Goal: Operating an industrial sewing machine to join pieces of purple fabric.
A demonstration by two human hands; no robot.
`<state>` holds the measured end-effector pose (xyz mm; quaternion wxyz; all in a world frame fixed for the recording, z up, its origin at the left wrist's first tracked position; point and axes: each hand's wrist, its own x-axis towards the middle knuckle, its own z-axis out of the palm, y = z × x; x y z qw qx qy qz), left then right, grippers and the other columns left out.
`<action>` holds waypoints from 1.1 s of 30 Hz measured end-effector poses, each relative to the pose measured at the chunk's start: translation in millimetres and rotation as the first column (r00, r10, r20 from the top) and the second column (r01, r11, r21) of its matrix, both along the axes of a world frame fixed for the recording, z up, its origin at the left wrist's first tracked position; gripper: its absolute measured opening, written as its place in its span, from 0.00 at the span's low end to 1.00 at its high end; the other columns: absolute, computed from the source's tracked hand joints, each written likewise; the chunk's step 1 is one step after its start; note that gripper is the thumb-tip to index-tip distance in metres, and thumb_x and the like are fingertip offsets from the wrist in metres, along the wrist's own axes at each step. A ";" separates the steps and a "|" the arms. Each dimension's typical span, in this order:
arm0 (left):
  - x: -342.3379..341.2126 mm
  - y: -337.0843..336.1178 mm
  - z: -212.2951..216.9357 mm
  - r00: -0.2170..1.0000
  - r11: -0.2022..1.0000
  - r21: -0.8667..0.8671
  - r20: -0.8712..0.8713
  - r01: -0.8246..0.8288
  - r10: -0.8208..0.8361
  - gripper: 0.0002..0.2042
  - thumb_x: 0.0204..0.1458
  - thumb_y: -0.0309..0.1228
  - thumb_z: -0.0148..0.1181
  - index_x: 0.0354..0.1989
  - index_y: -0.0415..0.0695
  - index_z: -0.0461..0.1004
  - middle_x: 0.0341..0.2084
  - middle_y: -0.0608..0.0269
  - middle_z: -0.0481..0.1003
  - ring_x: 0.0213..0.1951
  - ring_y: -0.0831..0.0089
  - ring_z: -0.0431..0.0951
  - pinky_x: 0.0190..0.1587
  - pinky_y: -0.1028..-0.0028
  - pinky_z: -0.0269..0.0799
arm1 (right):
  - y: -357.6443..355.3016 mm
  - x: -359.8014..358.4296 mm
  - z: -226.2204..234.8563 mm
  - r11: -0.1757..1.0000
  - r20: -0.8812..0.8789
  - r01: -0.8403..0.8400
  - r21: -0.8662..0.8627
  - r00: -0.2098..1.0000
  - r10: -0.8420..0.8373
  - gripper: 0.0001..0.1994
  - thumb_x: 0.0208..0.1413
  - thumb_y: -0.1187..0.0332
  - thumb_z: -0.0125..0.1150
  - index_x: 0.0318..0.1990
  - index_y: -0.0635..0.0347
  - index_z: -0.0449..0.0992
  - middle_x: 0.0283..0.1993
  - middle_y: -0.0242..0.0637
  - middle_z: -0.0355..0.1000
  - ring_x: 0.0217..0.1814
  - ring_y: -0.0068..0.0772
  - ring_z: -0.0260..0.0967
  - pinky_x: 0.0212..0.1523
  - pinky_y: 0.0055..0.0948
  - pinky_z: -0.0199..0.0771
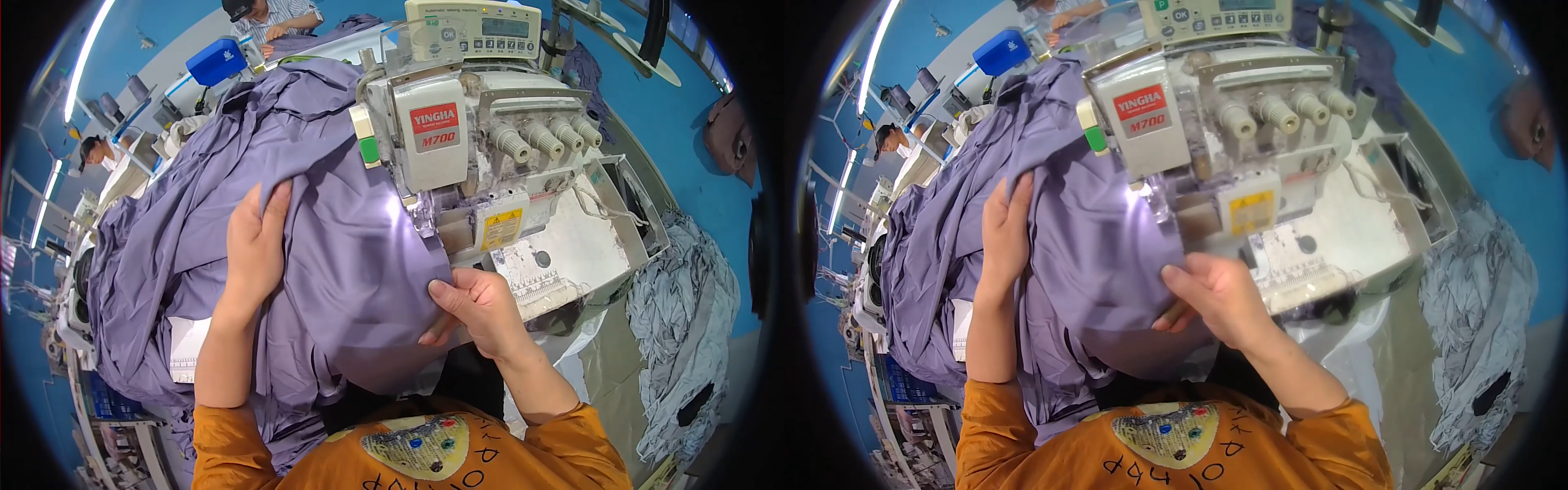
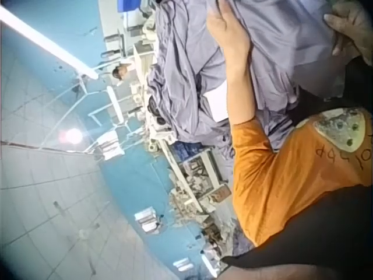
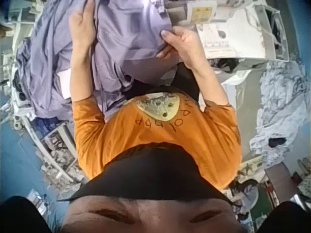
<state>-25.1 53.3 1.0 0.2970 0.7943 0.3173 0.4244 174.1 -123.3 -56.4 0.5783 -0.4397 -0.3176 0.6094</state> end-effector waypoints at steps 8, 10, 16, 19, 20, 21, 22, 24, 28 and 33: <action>15.1 35.9 21.5 1.000 0.995 0.103 -0.028 -0.011 0.014 0.14 0.64 0.35 0.48 0.45 0.35 0.74 0.34 0.63 0.77 0.37 0.79 0.72 0.44 0.77 0.67 | -1.2 0.4 2.9 1.000 -0.003 -0.014 -0.027 1.000 0.014 0.13 0.64 0.64 0.53 0.35 0.67 0.71 0.27 0.39 0.75 0.26 0.31 0.78 0.24 0.21 0.75; 19.5 41.9 29.8 1.000 0.993 0.116 -0.028 -0.004 0.007 0.14 0.64 0.35 0.48 0.45 0.35 0.73 0.33 0.64 0.77 0.37 0.80 0.71 0.44 0.78 0.67 | -1.2 0.4 2.4 1.000 -0.003 -0.012 -0.029 1.000 0.012 0.13 0.64 0.64 0.53 0.35 0.67 0.71 0.27 0.39 0.75 0.26 0.32 0.78 0.24 0.21 0.75; 21.5 76.0 51.3 0.986 0.975 0.206 -0.124 -0.081 0.108 0.15 0.63 0.37 0.50 0.45 0.36 0.74 0.32 0.63 0.77 0.36 0.80 0.72 0.44 0.76 0.67 | -1.3 0.2 0.3 1.000 -0.006 -0.013 -0.016 1.000 0.013 0.13 0.64 0.64 0.53 0.36 0.67 0.71 0.27 0.39 0.74 0.26 0.32 0.78 0.23 0.20 0.75; 26.1 92.2 60.8 0.980 0.968 0.233 -0.144 -0.098 0.134 0.16 0.63 0.39 0.49 0.45 0.38 0.74 0.30 0.60 0.77 0.35 0.77 0.74 0.43 0.75 0.68 | -1.5 0.7 1.9 1.000 -0.009 -0.007 -0.019 1.000 0.007 0.13 0.64 0.64 0.53 0.36 0.68 0.71 0.27 0.39 0.74 0.26 0.32 0.78 0.23 0.20 0.75; 28.1 94.1 66.7 0.981 0.963 0.252 -0.143 -0.090 0.129 0.16 0.63 0.39 0.49 0.45 0.37 0.74 0.31 0.60 0.77 0.35 0.76 0.74 0.43 0.75 0.68 | -1.7 1.3 1.2 1.000 0.003 -0.009 -0.019 1.000 0.009 0.13 0.64 0.64 0.53 0.37 0.68 0.72 0.27 0.39 0.74 0.26 0.32 0.78 0.24 0.20 0.75; 30.2 96.4 72.3 0.981 0.958 0.275 -0.143 -0.085 0.128 0.16 0.63 0.39 0.49 0.45 0.37 0.74 0.31 0.60 0.78 0.34 0.75 0.75 0.43 0.74 0.69 | -1.3 1.2 1.0 1.000 0.013 -0.015 -0.016 1.000 0.015 0.13 0.64 0.64 0.53 0.37 0.68 0.72 0.27 0.38 0.74 0.26 0.32 0.78 0.24 0.20 0.75; 28.1 107.4 76.3 0.983 0.957 0.285 -0.154 -0.057 0.104 0.16 0.63 0.39 0.48 0.46 0.38 0.75 0.31 0.59 0.78 0.35 0.75 0.75 0.43 0.74 0.69 | -1.1 0.9 1.2 1.000 0.013 -0.016 -0.015 1.000 0.016 0.13 0.64 0.64 0.53 0.37 0.68 0.72 0.27 0.38 0.74 0.26 0.32 0.78 0.24 0.20 0.75; 30.6 113.8 85.7 0.977 0.944 0.322 -0.169 -0.071 0.131 0.17 0.63 0.39 0.48 0.46 0.37 0.75 0.31 0.59 0.78 0.36 0.75 0.75 0.43 0.74 0.69 | -0.9 1.0 1.7 1.000 0.009 -0.021 -0.014 1.000 0.021 0.13 0.64 0.64 0.53 0.36 0.68 0.72 0.27 0.38 0.75 0.26 0.31 0.78 0.24 0.20 0.75; 32.0 141.0 104.3 0.950 0.911 0.397 -0.226 -0.112 0.215 0.18 0.63 0.41 0.48 0.46 0.37 0.74 0.32 0.53 0.78 0.37 0.67 0.78 0.44 0.71 0.69 | -2.4 1.6 2.4 0.999 0.023 -0.020 -0.034 1.000 0.020 0.13 0.64 0.64 0.52 0.36 0.67 0.72 0.28 0.38 0.75 0.26 0.30 0.78 0.23 0.19 0.75; 37.7 174.0 120.4 0.934 0.882 0.452 -0.239 -0.134 0.265 0.21 0.62 0.45 0.46 0.45 0.37 0.74 0.34 0.44 0.78 0.40 0.51 0.78 0.45 0.65 0.69 | -3.6 -0.1 9.0 0.995 -0.009 0.010 -0.094 1.000 -0.011 0.13 0.64 0.63 0.52 0.36 0.66 0.72 0.28 0.38 0.75 0.25 0.28 0.77 0.20 0.20 0.76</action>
